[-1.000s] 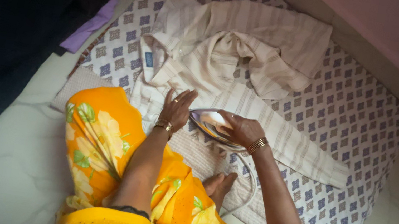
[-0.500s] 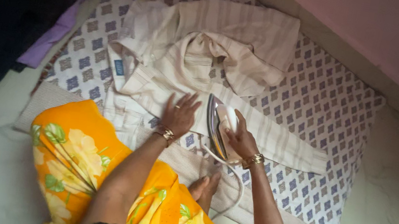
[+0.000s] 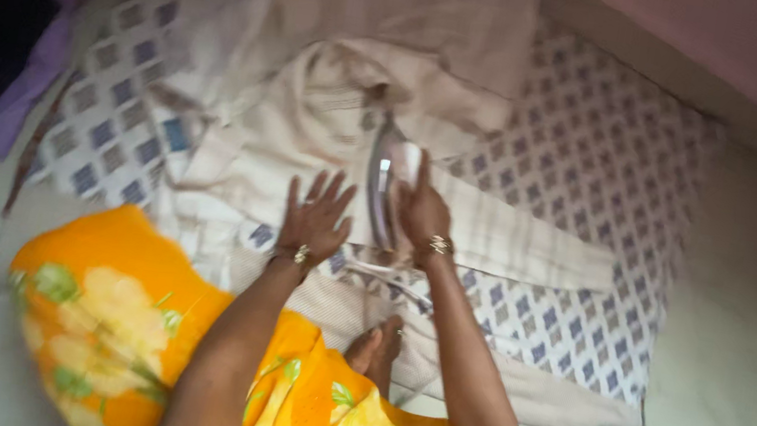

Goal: The person irons a light-colored striped shirt laid out on a patterned mat on the floor. They use a handheld electric iron to smooth the sleeves and body of the shirt, periodically adjusting the fabric with their hands.

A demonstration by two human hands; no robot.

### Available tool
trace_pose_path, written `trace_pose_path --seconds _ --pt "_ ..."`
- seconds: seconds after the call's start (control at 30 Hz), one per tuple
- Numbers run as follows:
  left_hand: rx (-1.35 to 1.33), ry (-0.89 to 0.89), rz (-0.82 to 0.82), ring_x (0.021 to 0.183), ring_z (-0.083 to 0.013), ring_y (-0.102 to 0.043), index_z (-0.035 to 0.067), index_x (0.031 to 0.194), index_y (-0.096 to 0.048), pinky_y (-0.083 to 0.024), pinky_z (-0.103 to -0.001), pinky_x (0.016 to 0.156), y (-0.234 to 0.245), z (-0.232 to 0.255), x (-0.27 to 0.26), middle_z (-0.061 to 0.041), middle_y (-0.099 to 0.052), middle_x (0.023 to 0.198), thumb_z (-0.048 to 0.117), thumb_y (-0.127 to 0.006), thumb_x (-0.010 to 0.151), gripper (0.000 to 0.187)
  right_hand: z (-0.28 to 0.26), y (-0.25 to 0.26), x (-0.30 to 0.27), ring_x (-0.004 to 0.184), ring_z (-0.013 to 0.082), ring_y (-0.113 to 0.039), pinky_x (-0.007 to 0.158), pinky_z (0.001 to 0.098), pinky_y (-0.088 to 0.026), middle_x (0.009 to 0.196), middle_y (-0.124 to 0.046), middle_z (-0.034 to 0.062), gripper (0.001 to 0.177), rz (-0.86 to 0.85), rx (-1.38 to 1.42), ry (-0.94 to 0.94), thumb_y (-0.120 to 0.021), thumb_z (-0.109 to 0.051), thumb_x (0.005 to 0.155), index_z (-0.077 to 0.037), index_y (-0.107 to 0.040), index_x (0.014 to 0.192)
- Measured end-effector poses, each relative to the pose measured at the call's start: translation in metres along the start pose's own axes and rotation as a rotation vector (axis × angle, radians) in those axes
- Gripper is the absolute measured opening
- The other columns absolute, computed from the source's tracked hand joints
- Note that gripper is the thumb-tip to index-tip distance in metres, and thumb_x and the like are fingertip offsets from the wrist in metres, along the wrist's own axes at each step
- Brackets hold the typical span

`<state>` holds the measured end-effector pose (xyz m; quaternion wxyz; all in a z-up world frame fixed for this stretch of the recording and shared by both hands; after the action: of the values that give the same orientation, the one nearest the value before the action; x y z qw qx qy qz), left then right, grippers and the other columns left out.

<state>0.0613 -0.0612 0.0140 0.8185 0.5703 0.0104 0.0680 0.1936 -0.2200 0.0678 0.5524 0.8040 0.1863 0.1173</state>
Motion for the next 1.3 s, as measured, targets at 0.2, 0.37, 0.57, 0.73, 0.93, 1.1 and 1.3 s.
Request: trace_pose_path --seconds 0.2,0.37,0.57,0.73,0.93,1.1,1.3 --pt "0.049 -0.009 -0.039 0.153 -0.0233 -0.026 0.026 0.154 -0.043 -0.008 -0.061 0.123 -0.001 -0.004 0.002 0.0 -0.03 0.167 0.045 -0.045 0.097 0.061 0.012 0.011 -0.037 0.045 0.0147 -0.05 0.039 0.0288 -0.04 0.058 -0.058 -0.0007 0.074 -0.239 0.091 -0.399 -0.047 -0.035 0.107 -0.018 -0.004 0.165" --pt "0.085 -0.005 -0.069 0.154 -0.0223 -0.026 0.026 0.155 -0.041 -0.008 -0.059 0.124 -0.01 -0.008 0.002 0.002 -0.028 0.168 0.044 -0.044 0.097 0.061 0.048 0.036 -0.044 0.042 0.0144 -0.047 0.037 0.0265 -0.035 0.057 -0.054 -0.0017 0.073 -0.136 0.05 -0.484 -0.046 -0.036 0.108 -0.018 -0.003 0.165" --pt "0.123 0.001 -0.066 0.154 -0.0209 -0.026 0.028 0.155 -0.04 -0.007 -0.058 0.124 -0.002 -0.005 0.001 0.004 -0.026 0.168 0.044 -0.045 0.095 0.062 0.07 0.041 -0.044 0.042 0.0145 -0.049 0.036 0.0272 -0.035 0.057 -0.054 -0.0019 0.076 -0.11 -0.008 -0.602 -0.047 -0.036 0.106 -0.022 -0.001 0.164" --pt "0.127 0.002 -0.062 0.153 -0.0208 -0.026 0.028 0.154 -0.04 -0.007 -0.058 0.123 -0.008 -0.007 0.003 0.004 -0.028 0.167 0.044 -0.045 0.095 0.062 0.111 0.054 -0.069 0.048 0.0182 -0.05 0.039 0.0297 -0.039 0.064 -0.058 0.0026 0.073 -0.06 0.126 -0.746 -0.043 -0.036 0.108 -0.024 -0.001 0.166" --pt "0.151 -0.013 -0.041 0.153 -0.0203 -0.028 0.028 0.155 -0.042 -0.009 -0.058 0.124 -0.005 -0.006 0.001 0.003 -0.031 0.167 0.044 -0.046 0.095 0.062 0.15 0.059 -0.064 0.049 0.0238 -0.056 0.044 0.039 -0.042 0.063 -0.063 0.0085 0.073 0.012 0.02 -0.758 -0.045 -0.038 0.108 -0.021 -0.004 0.166" --pt "0.173 -0.016 -0.026 0.152 -0.0207 -0.029 0.028 0.153 -0.044 -0.01 -0.059 0.124 -0.012 -0.006 0.0 0.004 -0.033 0.166 0.044 -0.049 0.093 0.062 0.184 0.049 -0.079 0.057 0.0336 -0.065 0.048 0.0443 -0.047 0.071 -0.069 0.0139 0.075 0.024 0.149 -0.835 -0.043 -0.038 0.105 -0.023 0.0 0.165" --pt "0.201 -0.035 0.016 0.152 -0.0206 -0.031 0.028 0.152 -0.045 -0.012 -0.059 0.123 -0.007 -0.003 0.001 0.005 -0.034 0.166 0.043 -0.049 0.093 0.061 0.207 0.066 -0.081 0.059 0.0341 -0.067 0.05 0.0461 -0.049 0.072 -0.069 0.0158 0.075 0.056 0.084 -0.88 -0.043 -0.039 0.105 -0.022 -0.002 0.165"
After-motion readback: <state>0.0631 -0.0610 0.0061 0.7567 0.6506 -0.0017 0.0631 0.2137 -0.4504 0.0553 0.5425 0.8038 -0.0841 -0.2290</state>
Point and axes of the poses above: each hand's wrist, its own x-axis towards the middle knuckle, its own y-axis out of the back of the hand, z = x × y, the point moved 4 cm from there along x, towards the middle knuckle
